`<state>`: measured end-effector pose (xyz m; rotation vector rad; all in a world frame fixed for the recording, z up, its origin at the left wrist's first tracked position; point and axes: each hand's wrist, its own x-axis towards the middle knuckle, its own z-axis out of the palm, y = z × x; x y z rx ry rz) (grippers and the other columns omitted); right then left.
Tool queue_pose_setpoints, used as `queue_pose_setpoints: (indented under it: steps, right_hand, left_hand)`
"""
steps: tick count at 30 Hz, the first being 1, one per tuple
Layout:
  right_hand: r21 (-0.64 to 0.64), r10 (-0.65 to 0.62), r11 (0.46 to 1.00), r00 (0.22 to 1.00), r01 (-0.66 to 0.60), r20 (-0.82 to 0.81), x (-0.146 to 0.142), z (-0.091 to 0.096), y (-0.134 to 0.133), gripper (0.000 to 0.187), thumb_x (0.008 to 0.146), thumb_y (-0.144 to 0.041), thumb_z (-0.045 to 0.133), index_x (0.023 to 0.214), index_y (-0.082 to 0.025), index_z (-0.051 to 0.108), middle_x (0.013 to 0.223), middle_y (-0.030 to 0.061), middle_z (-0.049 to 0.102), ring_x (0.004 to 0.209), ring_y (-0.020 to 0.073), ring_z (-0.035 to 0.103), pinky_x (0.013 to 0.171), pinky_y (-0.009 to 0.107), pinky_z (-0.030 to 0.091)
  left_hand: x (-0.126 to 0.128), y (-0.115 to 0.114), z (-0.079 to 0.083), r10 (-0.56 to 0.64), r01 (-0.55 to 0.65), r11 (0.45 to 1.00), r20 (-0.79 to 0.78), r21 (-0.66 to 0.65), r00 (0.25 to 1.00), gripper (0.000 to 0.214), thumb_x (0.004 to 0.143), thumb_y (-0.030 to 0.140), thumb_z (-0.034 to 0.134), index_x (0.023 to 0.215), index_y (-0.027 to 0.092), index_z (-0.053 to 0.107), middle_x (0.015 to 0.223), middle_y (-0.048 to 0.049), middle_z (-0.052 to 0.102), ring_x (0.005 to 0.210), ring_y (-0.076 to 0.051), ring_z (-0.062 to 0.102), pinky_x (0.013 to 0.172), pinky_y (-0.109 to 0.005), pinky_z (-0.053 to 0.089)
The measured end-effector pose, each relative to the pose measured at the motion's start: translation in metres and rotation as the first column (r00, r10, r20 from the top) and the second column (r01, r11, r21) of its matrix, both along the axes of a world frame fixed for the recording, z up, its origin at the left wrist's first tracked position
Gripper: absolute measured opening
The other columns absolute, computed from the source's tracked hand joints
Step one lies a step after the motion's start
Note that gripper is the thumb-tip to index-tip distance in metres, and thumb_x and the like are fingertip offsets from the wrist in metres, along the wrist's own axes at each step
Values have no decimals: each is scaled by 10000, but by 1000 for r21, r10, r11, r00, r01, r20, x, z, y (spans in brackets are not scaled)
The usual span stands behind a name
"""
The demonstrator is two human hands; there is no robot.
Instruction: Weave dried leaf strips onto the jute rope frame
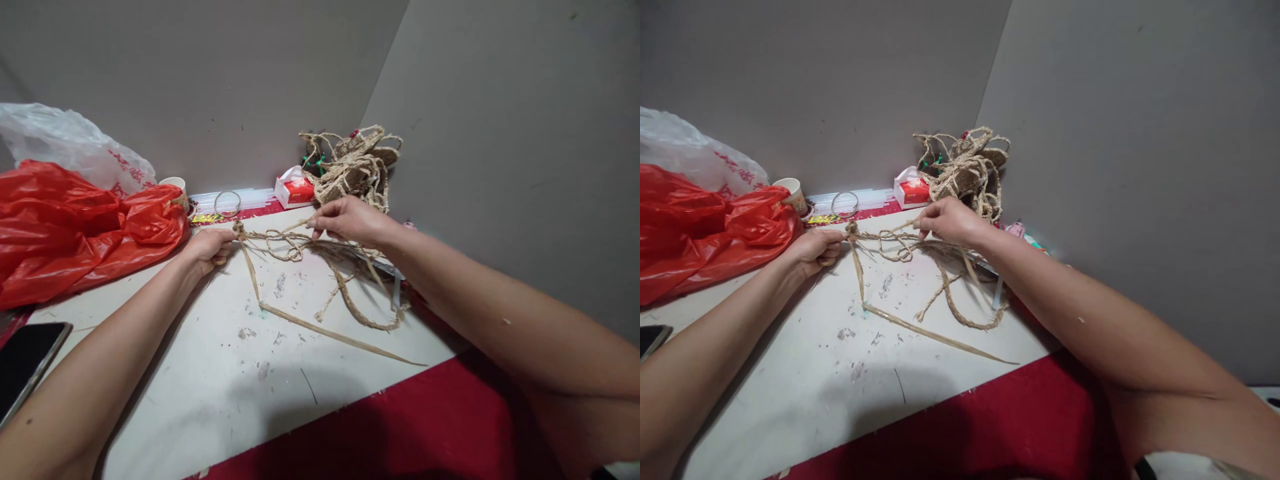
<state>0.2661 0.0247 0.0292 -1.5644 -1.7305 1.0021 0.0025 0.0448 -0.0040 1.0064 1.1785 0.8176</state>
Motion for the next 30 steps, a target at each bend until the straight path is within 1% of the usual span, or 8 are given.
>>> queue_pose_setpoints:
  steps: [3, 6, 8, 10, 14, 20, 28, 30]
  right_hand:
    - [182, -102, 978, 995, 100, 2, 11, 11, 8, 205, 775, -275, 665, 636, -125, 646, 498, -16, 526, 388, 42, 339, 372, 206, 261]
    - [306, -139, 936, 982, 173, -129, 11, 26, 11, 182, 792, -271, 662, 689, -121, 647, 525, -2, 537, 433, 57, 417, 410, 207, 291]
    - [311, -99, 935, 968, 170, -232, -1, 35, 8, 146, 811, -249, 647, 732, -127, 634, 563, 6, 559, 459, 60, 458, 431, 201, 314]
    - [243, -10, 967, 960, 81, -280, -23, 37, 2, 108, 814, -219, 643, 755, -136, 606, 602, 10, 580, 483, 65, 490, 449, 196, 345]
    - [48, 104, 994, 968, -95, -228, -76, 12, -2, 128, 798, -124, 613, 705, -145, 527, 621, -1, 579, 509, 74, 495, 482, 200, 383]
    - [171, 21, 985, 1000, -19, -9, -113, -34, 14, 140, 762, -154, 589, 654, -144, 501, 611, -32, 494, 565, 76, 423, 528, 191, 330]
    - [10, -13, 1000, 999, 13, -49, -115, -35, 17, 115, 785, -150, 525, 720, -181, 436, 496, -42, 496, 432, 94, 454, 466, 197, 325]
    - [40, -9, 999, 1000, 10, -11, -115, -35, 19, 120, 776, -164, 551, 729, -181, 442, 506, -48, 486, 436, 90, 432, 471, 199, 319]
  left_hand:
    - [0, 0, 0, 1, -1, 1000, -7, -3, 1000, 220, 755, 119, 556, 581, 164, 429, 407, 105, 207, 316, -14, 142, 337, -157, 79]
    - [1, 1, 0, 6, -6, 1000, -4, -5, 1000, 227, 759, 108, 544, 581, 169, 417, 410, 103, 208, 315, -16, 144, 338, -161, 78]
    - [1, 1, 1, -1, 1, 1000, -3, -10, 1000, 200, 760, 111, 545, 601, 166, 437, 413, 103, 212, 315, -17, 149, 339, -162, 77]
    - [2, 0, 1, -9, 9, 1000, -3, -8, 1000, 188, 760, 116, 549, 611, 166, 445, 414, 102, 217, 315, -19, 157, 339, -161, 77]
    - [2, 0, 2, -4, 3, 1000, -6, -9, 1000, 203, 755, 114, 545, 595, 168, 434, 408, 100, 226, 309, -17, 156, 335, -160, 77]
    - [2, 1, 0, 0, 0, 1000, 10, 8, 1000, 233, 723, 97, 553, 550, 166, 413, 405, 97, 227, 301, -12, 163, 322, -155, 83]
    - [1, 0, -1, -9, 9, 1000, 37, 2, 999, 255, 709, 103, 564, 538, 174, 388, 401, 88, 253, 298, -17, 174, 310, -149, 101]
    - [1, 0, -1, -14, 14, 1000, 31, 3, 999, 250, 716, 101, 553, 544, 176, 387, 405, 89, 248, 299, -18, 171, 310, -148, 102]
